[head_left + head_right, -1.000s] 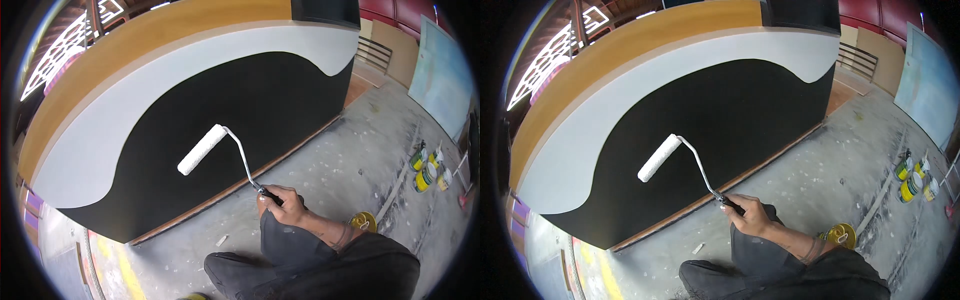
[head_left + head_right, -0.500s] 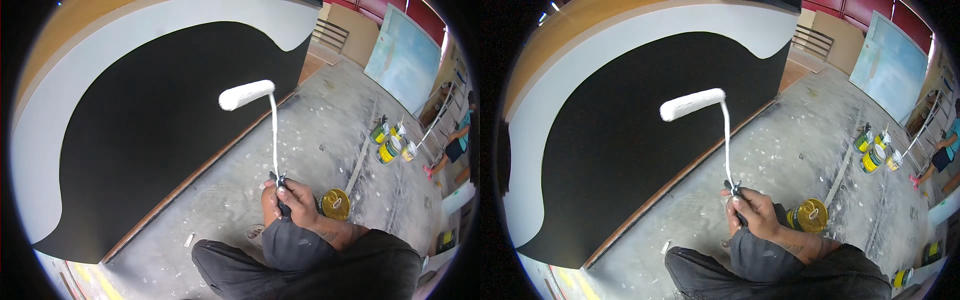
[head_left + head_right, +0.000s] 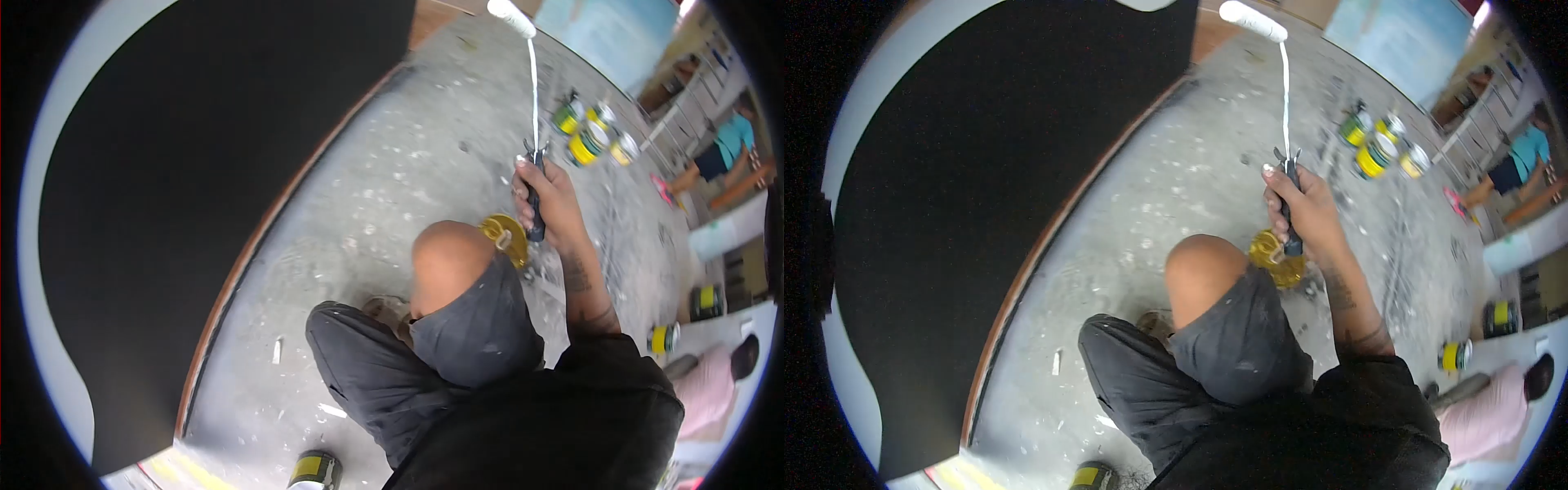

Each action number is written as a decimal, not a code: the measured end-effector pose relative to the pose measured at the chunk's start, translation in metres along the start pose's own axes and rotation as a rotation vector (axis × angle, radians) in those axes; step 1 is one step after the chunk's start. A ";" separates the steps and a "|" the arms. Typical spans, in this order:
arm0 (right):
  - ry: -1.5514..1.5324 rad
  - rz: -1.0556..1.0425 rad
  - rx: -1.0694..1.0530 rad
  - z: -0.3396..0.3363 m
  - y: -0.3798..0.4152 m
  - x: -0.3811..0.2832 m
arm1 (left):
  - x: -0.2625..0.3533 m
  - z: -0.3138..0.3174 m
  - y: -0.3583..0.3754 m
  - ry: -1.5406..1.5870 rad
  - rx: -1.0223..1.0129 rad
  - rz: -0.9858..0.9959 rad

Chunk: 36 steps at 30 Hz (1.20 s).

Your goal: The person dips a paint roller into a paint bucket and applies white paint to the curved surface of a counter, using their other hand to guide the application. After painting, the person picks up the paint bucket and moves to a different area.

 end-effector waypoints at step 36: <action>0.762 0.164 -0.633 -0.187 -0.092 0.229 | 0.075 0.105 -0.195 0.389 0.100 0.354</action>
Point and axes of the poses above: each hand's wrist, its own y-axis away from the middle knuckle, its own z-axis out of the palm, x = y × z, the point moved 6 cm from there along -y, towards the middle knuckle, and after that the axes turned 1 degree about -x, right-handed, at the moved point
